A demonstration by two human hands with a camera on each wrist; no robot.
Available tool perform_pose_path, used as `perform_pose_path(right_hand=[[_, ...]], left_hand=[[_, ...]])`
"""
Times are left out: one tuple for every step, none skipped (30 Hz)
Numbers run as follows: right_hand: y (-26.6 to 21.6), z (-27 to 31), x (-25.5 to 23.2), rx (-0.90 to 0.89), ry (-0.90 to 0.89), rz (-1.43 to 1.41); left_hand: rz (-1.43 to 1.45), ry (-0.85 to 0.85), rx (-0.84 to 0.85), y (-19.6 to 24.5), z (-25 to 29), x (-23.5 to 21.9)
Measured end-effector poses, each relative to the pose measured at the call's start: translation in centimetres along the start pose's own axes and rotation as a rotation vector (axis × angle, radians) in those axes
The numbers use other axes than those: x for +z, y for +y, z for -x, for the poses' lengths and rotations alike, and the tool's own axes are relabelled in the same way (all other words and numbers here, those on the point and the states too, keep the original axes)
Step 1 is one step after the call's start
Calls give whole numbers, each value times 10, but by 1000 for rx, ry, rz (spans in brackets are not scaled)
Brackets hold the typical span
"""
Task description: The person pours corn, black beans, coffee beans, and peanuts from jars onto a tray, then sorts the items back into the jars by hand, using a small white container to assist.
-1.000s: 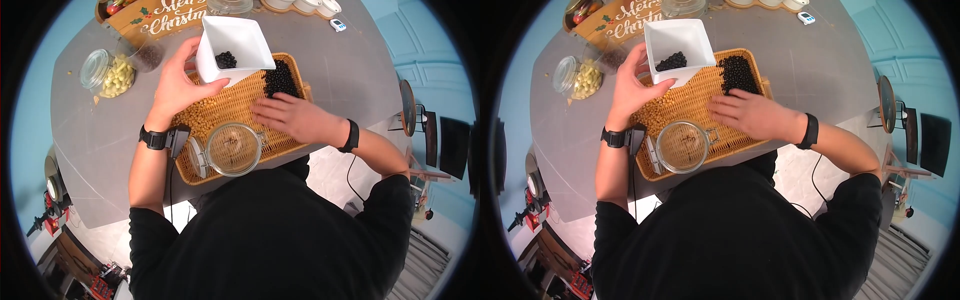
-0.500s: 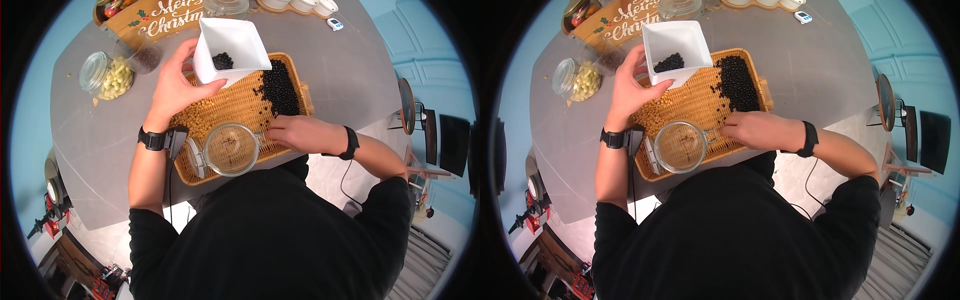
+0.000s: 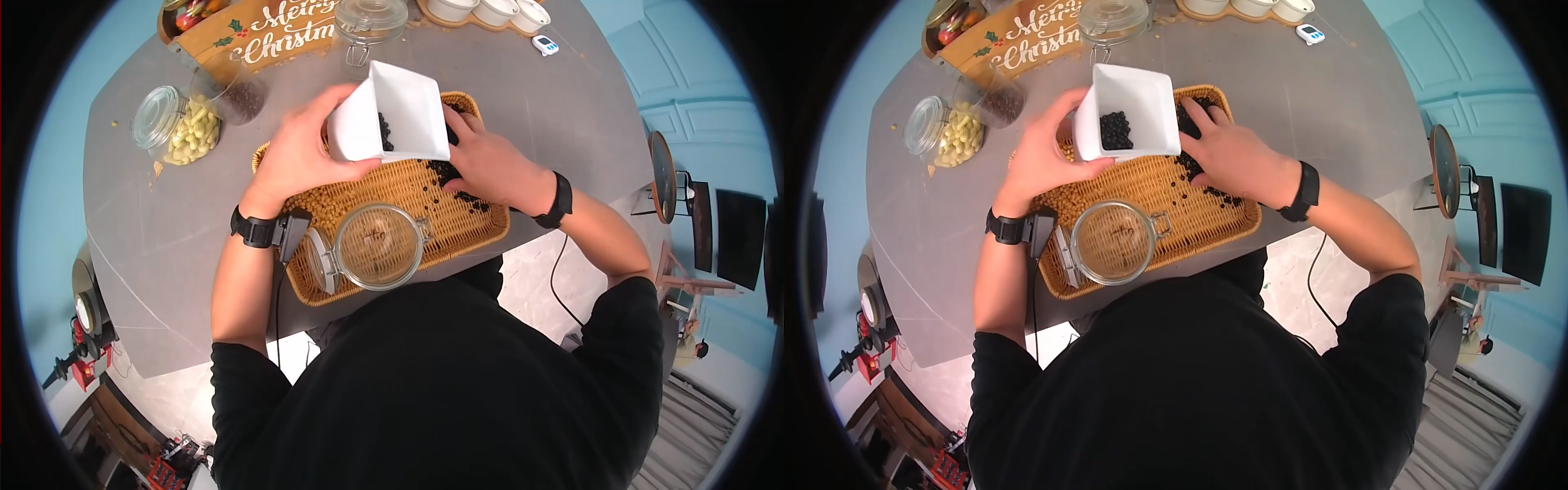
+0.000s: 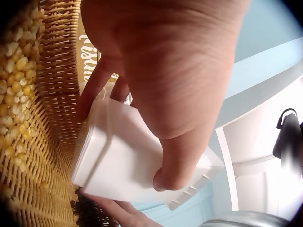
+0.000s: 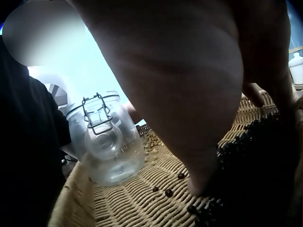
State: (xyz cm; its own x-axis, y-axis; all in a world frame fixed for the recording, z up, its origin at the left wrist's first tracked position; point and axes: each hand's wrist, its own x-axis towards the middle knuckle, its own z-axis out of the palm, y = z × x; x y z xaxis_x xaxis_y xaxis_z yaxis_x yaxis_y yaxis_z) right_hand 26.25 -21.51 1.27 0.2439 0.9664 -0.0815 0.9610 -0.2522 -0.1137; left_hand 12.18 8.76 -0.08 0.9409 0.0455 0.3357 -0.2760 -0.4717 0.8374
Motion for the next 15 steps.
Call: perform_pose_path(right_hand=[[1, -2, 5, 6, -34, 31], [2, -4, 11, 11, -68, 62], [2, -6, 14, 15, -103, 93], [2, -7, 15, 8, -102, 107], [2, -9, 15, 0, -101, 121], [1, -11, 16, -8, -100, 135], [3, -12, 19, -13, -70, 157], [7, -12, 25, -17, -39, 179], [10, -13, 29, -20, -8, 201], [12, -14, 32, -44, -1, 241], [13, -14, 34, -69, 7, 281], [15, -15, 35, -92, 16, 321], [16, -17, 35, -102, 9, 318], [17, -19, 35, -111, 2, 315], [19, -20, 36, -119, -5, 312]], left_hand=[[-26, -31, -7, 1, 0, 0], [-52, -62, -15, 2, 0, 0], [-77, -92, -23, 3, 1, -1], [-102, -87, -1, 3, 1, -1], [-127, -82, 21, 2, 0, 0], [-152, -77, 42, 2, 1, 0], [-160, -67, 50, 1, 1, 0], [-167, -59, 59, 0, 1, 0], [-173, -51, 69, 0, 1, 1], [-174, -55, 62, 0, 1, 1], [-176, -59, 56, 0, 1, 1], [-178, -63, 50, 1, 1, 1], [-177, -65, 51, 1, 1, 1], [-176, -67, 51, 1, 1, 1], [-174, -70, 52, 1, 1, 1]])
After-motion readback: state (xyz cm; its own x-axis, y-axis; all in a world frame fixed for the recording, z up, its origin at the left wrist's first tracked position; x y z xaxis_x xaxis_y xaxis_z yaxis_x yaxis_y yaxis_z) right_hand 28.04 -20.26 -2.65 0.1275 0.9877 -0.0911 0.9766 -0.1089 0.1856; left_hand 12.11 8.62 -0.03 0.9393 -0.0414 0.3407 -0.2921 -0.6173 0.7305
